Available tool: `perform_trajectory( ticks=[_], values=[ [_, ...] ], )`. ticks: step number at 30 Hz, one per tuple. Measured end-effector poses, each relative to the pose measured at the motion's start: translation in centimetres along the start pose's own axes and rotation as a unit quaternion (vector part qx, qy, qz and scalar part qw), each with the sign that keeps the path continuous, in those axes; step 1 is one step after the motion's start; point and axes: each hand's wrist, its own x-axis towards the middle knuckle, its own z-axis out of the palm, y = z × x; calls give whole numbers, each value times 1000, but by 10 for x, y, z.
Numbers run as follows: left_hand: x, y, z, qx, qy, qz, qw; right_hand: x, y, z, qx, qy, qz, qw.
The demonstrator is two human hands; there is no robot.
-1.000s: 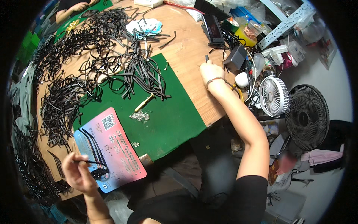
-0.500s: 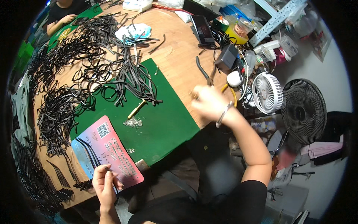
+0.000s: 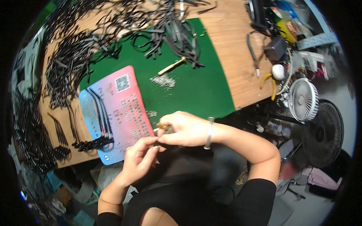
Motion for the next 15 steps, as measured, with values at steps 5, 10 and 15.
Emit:
perform_trajectory(
  ticks=[5, 10, 15],
  values=[
    [-2, -3, -9, -102, -62, -75, 990, 5, -3, 7, -54, 27, -82, 995],
    [2, -2, -18, -163, -66, -126, 976, 5, -8, -8, -134, 59, -26, 989],
    [8, -6, -9, -173, -72, -120, 975, 25, 21, -19, -353, 166, 4, 921]
  ],
)
